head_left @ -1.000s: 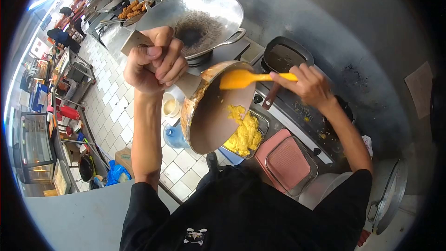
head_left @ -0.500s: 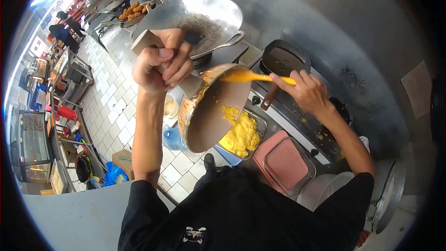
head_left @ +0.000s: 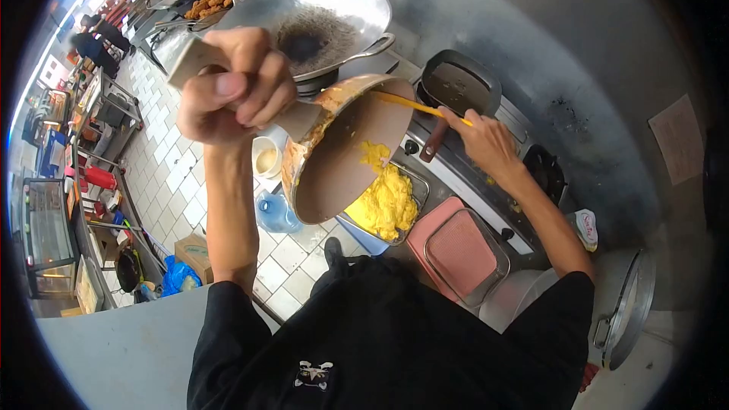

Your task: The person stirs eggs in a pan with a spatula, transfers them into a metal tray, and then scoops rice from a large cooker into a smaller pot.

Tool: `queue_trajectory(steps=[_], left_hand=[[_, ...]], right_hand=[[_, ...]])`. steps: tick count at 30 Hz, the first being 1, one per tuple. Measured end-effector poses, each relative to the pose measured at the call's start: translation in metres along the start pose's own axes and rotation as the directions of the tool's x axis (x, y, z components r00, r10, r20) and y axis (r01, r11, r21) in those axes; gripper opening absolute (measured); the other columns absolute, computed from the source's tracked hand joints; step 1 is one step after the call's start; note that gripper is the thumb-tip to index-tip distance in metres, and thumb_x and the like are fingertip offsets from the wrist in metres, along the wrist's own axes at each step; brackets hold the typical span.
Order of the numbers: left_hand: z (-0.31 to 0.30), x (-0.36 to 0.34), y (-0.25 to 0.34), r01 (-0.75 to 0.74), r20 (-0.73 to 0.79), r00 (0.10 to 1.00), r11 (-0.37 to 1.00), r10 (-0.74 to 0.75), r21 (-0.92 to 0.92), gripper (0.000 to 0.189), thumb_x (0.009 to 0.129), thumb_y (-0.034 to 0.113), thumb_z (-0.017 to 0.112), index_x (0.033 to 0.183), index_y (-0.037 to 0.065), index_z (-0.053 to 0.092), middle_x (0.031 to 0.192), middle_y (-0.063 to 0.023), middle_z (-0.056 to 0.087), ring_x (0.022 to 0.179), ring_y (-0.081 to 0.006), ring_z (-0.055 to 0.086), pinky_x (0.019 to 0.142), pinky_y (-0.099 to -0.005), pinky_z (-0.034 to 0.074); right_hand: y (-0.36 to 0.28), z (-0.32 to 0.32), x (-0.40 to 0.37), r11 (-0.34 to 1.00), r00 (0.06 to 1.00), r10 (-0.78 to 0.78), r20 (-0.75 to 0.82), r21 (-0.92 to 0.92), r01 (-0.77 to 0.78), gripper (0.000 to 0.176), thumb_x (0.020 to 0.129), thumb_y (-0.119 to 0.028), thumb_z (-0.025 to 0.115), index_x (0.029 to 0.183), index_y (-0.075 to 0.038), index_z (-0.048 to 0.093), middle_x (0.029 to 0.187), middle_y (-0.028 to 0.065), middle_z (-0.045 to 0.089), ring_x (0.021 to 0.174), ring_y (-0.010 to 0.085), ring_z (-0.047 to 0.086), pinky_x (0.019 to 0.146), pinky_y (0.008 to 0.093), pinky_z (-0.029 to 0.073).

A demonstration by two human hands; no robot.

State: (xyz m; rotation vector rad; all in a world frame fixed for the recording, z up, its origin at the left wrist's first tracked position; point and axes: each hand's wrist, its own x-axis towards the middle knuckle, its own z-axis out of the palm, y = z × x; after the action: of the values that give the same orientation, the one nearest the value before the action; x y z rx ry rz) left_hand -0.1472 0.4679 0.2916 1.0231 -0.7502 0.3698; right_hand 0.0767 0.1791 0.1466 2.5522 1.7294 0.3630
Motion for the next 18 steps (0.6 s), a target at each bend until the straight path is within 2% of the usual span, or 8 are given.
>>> queue_trajectory(steps=[1,2,6,12,15,18], left_hand=[[0.001,0.000,0.002,-0.031,0.033,0.999,0.999,0.031,-0.010,0.028,0.083,0.012,0.055,0.064,0.009,0.034,0.052,-0.0038,0.043,0.036,-0.0046,0.028,0.033,-0.0197,0.025],[0.001,0.000,0.004,-0.053,0.092,0.994,0.999,0.054,-0.005,0.029,0.082,0.013,0.055,0.064,0.010,0.033,0.053,-0.0034,0.045,0.035,-0.0043,0.030,0.032,-0.0192,0.024],[0.007,0.001,0.004,-0.121,0.149,0.983,0.990,0.109,0.071,0.033,0.079,0.015,0.057,0.059,0.010,0.031,0.047,-0.0008,0.041,0.033,-0.0060,0.032,0.031,-0.0212,0.023],[0.001,0.002,-0.009,-0.126,0.186,0.977,0.985,0.103,0.117,0.033,0.074,0.014,0.058,0.056,0.010,0.030,0.047,-0.0003,0.039,0.032,-0.0079,0.028,0.030,-0.0218,0.021],[-0.007,0.003,-0.011,-0.092,0.217,0.974,0.984,0.058,0.152,0.031,0.079,0.016,0.056,0.058,0.011,0.035,0.042,0.0014,0.040,0.027,-0.0077,0.033,0.027,-0.0235,0.022],[-0.012,-0.001,-0.013,-0.089,0.173,0.981,0.995,0.082,0.034,0.032,0.074,0.013,0.058,0.056,0.010,0.031,0.046,0.0001,0.039,0.032,-0.0076,0.029,0.030,-0.0223,0.022]], right_hand=[[-0.001,0.005,0.000,1.000,1.000,-0.002,-0.007,-0.002,0.002,0.051,0.091,-0.009,0.046,0.138,-0.028,0.051,0.086,0.0112,0.058,0.073,0.0293,0.065,0.061,0.0444,0.054],[-0.009,0.008,-0.007,1.000,0.995,-0.004,0.096,0.021,0.002,0.053,0.089,-0.006,0.047,0.139,-0.024,0.050,0.087,0.0126,0.059,0.074,0.0316,0.066,0.064,0.0457,0.054],[-0.032,0.044,-0.028,0.977,0.987,0.030,0.159,0.203,-0.062,0.056,0.086,-0.002,0.051,0.140,-0.016,0.049,0.091,0.0160,0.063,0.074,0.0359,0.066,0.069,0.0466,0.053],[-0.045,0.061,-0.049,0.959,0.972,-0.031,0.231,0.282,-0.036,0.055,0.085,-0.002,0.051,0.137,-0.018,0.054,0.083,0.0153,0.064,0.074,0.0352,0.067,0.067,0.0463,0.053],[-0.045,0.051,-0.057,0.959,0.958,-0.049,0.282,0.280,-0.033,0.059,0.083,-0.001,0.052,0.137,-0.024,0.055,0.087,0.0152,0.064,0.076,0.0352,0.066,0.067,0.0467,0.052],[-0.037,0.040,-0.062,0.970,0.952,-0.074,0.296,0.242,0.000,0.055,0.087,-0.005,0.051,0.137,-0.025,0.055,0.083,0.0141,0.063,0.073,0.0345,0.066,0.065,0.0461,0.052]])
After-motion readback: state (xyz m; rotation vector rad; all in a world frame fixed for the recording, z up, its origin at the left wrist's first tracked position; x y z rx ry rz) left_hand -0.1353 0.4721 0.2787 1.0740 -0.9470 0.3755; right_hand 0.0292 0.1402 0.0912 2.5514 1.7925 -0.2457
